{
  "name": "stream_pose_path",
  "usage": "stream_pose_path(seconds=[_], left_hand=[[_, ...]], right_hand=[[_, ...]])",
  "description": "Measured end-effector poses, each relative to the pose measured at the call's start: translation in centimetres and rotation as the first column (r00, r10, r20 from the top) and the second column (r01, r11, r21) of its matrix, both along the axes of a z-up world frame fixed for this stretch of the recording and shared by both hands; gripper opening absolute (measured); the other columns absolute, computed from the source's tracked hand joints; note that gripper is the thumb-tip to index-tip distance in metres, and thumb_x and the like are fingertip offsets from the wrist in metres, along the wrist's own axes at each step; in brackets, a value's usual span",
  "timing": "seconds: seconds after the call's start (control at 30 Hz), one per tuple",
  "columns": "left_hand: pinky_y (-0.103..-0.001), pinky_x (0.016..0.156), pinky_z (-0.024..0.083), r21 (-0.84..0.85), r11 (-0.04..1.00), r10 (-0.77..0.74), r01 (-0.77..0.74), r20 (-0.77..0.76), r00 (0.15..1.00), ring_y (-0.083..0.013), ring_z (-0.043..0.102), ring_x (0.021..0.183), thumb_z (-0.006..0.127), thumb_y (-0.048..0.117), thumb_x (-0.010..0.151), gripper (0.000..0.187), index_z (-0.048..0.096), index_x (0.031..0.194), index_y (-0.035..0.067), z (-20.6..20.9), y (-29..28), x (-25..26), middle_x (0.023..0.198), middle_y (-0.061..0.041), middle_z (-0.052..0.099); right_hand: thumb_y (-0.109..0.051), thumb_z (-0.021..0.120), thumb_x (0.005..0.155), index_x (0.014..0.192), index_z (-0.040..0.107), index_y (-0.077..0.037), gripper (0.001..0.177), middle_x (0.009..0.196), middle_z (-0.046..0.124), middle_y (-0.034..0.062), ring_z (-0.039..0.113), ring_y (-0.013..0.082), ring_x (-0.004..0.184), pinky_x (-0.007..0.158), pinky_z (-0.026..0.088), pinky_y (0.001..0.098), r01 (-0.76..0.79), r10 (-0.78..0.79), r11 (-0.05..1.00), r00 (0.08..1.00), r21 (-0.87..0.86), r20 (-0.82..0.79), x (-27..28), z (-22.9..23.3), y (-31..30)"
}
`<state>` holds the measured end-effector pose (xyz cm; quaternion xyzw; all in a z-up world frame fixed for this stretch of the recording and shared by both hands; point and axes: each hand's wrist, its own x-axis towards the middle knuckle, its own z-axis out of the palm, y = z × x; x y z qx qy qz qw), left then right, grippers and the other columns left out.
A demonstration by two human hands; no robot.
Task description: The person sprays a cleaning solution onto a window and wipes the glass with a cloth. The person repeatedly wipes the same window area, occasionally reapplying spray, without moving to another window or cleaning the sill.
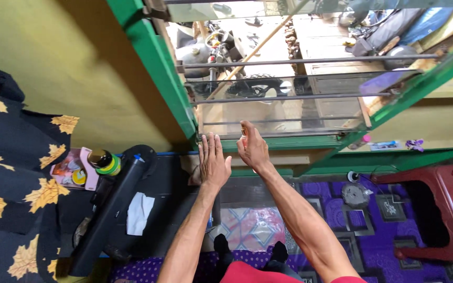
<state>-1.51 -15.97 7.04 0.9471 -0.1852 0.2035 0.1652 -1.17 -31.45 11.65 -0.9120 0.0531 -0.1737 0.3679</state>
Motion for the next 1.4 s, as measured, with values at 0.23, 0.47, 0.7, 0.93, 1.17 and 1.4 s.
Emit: stream_pose_path(seconds=[0.23,0.47,0.7,0.93,1.17,1.4], left_hand=[[-0.057,0.122,0.023,0.01,1.0,0.016,-0.016,-0.031,0.999,-0.0442,0.026,0.151,0.077,0.034,0.079,0.092,0.036,0.153,-0.002,0.6,2.8,0.9,0.161,-0.025,0.032],[-0.057,0.121,0.024,-0.012,1.0,-0.001,0.001,-0.02,1.0,-0.0442,0.027,0.15,0.076,0.03,0.08,0.09,0.036,0.153,-0.003,0.7,5.7,2.3,0.16,-0.025,0.033],[-0.055,0.122,0.024,0.005,0.999,-0.036,0.036,-0.007,0.999,-0.0422,0.026,0.151,0.074,0.03,0.082,0.087,0.036,0.154,-0.002,-0.3,7.8,3.5,0.161,-0.024,0.033],[-0.055,0.122,0.024,-0.016,0.998,-0.066,0.065,-0.016,0.998,-0.0422,0.027,0.151,0.075,0.03,0.08,0.088,0.037,0.154,-0.001,-1.2,8.1,3.7,0.161,-0.023,0.034],[-0.055,0.121,0.025,-0.098,0.993,-0.061,0.058,-0.024,0.998,-0.0403,0.031,0.15,0.071,0.027,0.085,0.077,0.042,0.151,0.0,-1.6,8.6,3.0,0.158,-0.021,0.04],[-0.053,0.117,0.033,-0.332,0.943,-0.074,0.015,-0.166,0.983,-0.032,0.046,0.143,0.072,0.025,0.08,0.051,0.067,0.129,0.012,-5.5,10.1,2.0,0.142,-0.008,0.062]], right_hand=[[-0.019,0.055,0.089,0.144,0.04,-0.033,0.059,0.107,0.062,0.0163,0.067,0.049,0.091,0.075,0.055,0.0619,-0.039,0.039,0.999,0.997,0.003,0.066,1.8,0.6,3.1],[-0.017,0.055,0.09,0.148,0.037,-0.031,0.063,0.111,0.061,0.0177,0.066,0.0504,0.093,0.077,0.055,0.0633,-0.024,0.022,1.0,0.996,0.019,0.086,4.6,0.3,6.3],[-0.017,0.058,0.088,0.145,0.038,-0.031,0.062,0.114,0.061,0.0169,0.067,0.0502,0.095,0.079,0.055,0.0644,0.01,-0.011,1.0,0.999,0.026,0.039,6.0,-1.9,7.0],[-0.016,0.057,0.087,0.147,0.04,-0.027,0.063,0.112,0.063,0.019,0.066,0.0496,0.095,0.076,0.054,0.0637,-0.024,0.024,1.0,0.997,-0.001,0.078,4.3,-2.6,8.0],[-0.019,0.057,0.086,0.142,0.043,-0.03,0.059,0.11,0.065,0.0143,0.067,0.0461,0.096,0.079,0.055,0.0603,-0.072,0.07,0.997,0.996,0.038,0.049,2.1,-2.4,8.7],[-0.026,0.059,0.086,0.151,0.04,-0.029,0.068,0.124,0.064,0.0185,0.064,0.0477,0.108,0.092,0.052,0.0607,-0.254,0.259,0.96,0.965,0.116,-0.034,-0.4,-2.0,10.5]])
